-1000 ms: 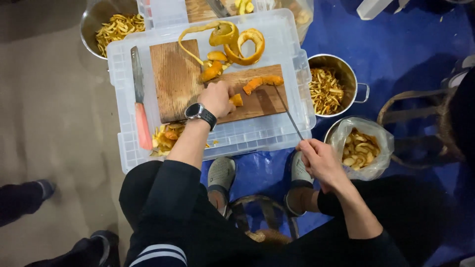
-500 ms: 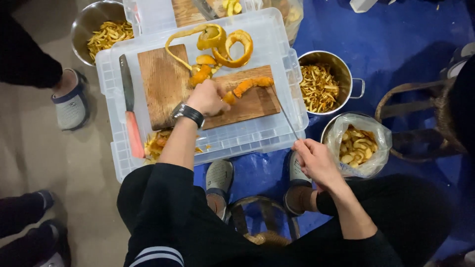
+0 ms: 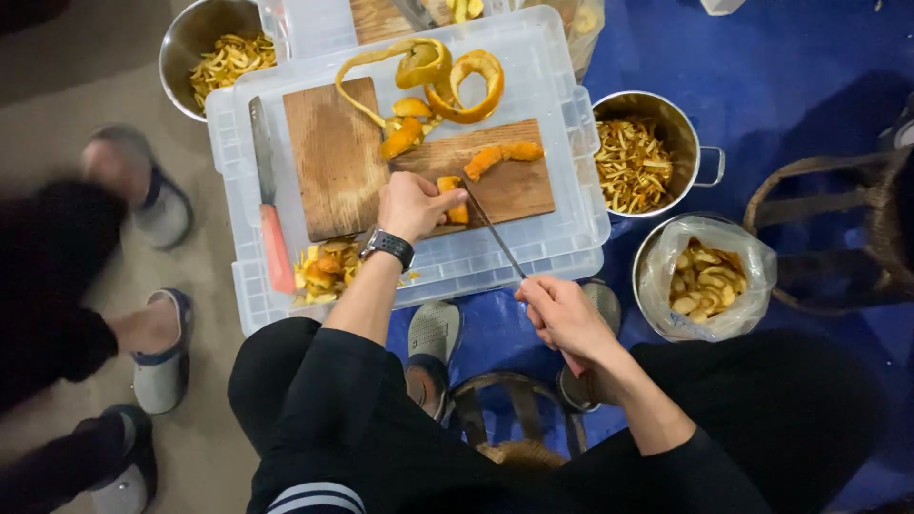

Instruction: Slicing and peeling yellow fruit on a wooden cutting board placed on a plastic crate.

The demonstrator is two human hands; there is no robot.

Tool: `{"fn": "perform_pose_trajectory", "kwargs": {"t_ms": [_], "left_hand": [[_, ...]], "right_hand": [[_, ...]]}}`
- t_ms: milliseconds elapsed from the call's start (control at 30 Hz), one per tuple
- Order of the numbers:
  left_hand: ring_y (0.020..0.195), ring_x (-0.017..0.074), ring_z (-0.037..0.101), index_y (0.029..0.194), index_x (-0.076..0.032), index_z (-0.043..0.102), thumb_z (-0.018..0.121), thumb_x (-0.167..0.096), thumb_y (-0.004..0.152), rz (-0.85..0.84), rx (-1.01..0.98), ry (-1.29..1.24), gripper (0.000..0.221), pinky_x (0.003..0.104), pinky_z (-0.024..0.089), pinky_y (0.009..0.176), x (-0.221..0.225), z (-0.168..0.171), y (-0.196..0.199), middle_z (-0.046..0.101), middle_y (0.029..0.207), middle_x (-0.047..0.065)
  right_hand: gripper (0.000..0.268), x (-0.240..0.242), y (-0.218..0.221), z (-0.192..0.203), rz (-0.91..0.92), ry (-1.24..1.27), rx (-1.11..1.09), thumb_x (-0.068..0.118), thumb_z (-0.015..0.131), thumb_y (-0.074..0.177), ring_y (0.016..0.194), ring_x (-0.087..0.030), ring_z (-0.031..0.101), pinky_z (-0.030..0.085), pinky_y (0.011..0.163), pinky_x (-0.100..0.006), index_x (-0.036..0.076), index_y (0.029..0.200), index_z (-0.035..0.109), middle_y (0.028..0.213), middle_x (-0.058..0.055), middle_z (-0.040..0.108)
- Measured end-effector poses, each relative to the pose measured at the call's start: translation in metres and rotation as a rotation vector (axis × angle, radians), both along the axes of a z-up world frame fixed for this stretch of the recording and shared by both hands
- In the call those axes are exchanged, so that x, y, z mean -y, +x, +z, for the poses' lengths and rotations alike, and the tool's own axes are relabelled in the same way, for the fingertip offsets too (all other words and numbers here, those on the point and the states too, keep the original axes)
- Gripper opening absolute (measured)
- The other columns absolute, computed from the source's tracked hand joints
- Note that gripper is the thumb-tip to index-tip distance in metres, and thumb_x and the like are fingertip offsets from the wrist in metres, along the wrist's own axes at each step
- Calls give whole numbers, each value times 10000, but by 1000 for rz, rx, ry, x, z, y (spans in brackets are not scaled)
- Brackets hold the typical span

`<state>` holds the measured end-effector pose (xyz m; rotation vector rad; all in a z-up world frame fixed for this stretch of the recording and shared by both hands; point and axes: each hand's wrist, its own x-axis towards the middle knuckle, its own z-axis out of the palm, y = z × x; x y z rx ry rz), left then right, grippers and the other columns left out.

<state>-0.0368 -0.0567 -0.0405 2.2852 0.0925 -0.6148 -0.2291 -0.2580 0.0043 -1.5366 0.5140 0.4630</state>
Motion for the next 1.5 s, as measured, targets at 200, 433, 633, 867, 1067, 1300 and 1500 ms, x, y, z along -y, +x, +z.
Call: {"fn": "perform_pose_trajectory", "kwargs": {"t_ms": [200, 433, 633, 867, 1067, 1300, 1500], "left_hand": [[650, 71, 770, 985, -219, 817, 768, -427, 842, -13, -132, -37, 257, 181, 557, 724, -11, -16, 2, 756, 619, -32], [631, 124, 781, 968, -123, 795, 795, -342, 859, 119, -119, -132, 245, 229, 603, 713, 8, -20, -9, 757, 622, 65], [583, 202, 766, 926, -87, 797, 858, -311, 825, 145, 0, -58, 254, 276, 613, 660, 14, -21, -12, 731, 581, 75], [533, 195, 752, 978, 32, 751, 820, -196, 858, 189, 6, -198, 266, 261, 615, 558, 14, -21, -10, 750, 642, 125], [522, 171, 748, 921, -13, 771, 783, -198, 872, 212, -8, -183, 192, 251, 609, 567, 15, -20, -8, 734, 593, 97], [503, 183, 744, 917, -21, 738, 773, -207, 865, 214, -11, -159, 196, 255, 609, 552, 11, -30, -4, 698, 523, 82], [512, 182, 749, 892, -36, 750, 750, -177, 885, 215, -35, -137, 142, 283, 623, 617, 13, -21, -4, 694, 514, 82]], "right_hand": [[331, -7, 1, -14, -12, 5, -1, 206, 516, 1074, 322, -176, 456, 394, 288, -294, -61, 986, 691, 557, -120, 466], [346, -5, 12, -16, 37, -83, 32, 226, 530, 1068, 324, -177, 472, 379, 295, -279, -59, 973, 701, 538, -111, 476], [325, -8, 13, -14, -36, -108, 11, 220, 561, 1056, 320, -187, 474, 383, 297, -282, -46, 976, 729, 525, -116, 470], [345, -10, 15, -9, -14, -158, -8, 242, 568, 1050, 330, -196, 499, 395, 310, -283, -35, 945, 745, 516, -118, 492], [395, -11, 17, -3, 47, -249, 31, 284, 555, 1054, 367, -202, 546, 443, 356, -289, -15, 887, 751, 503, -110, 516], [509, -22, 17, 9, 209, -439, 85, 387, 503, 1063, 498, -260, 606, 516, 556, -378, 50, 733, 695, 508, -113, 597], [491, -25, 15, 18, 206, -455, 82, 345, 475, 1077, 495, -221, 624, 531, 576, -354, 25, 795, 718, 505, -79, 597]]}}
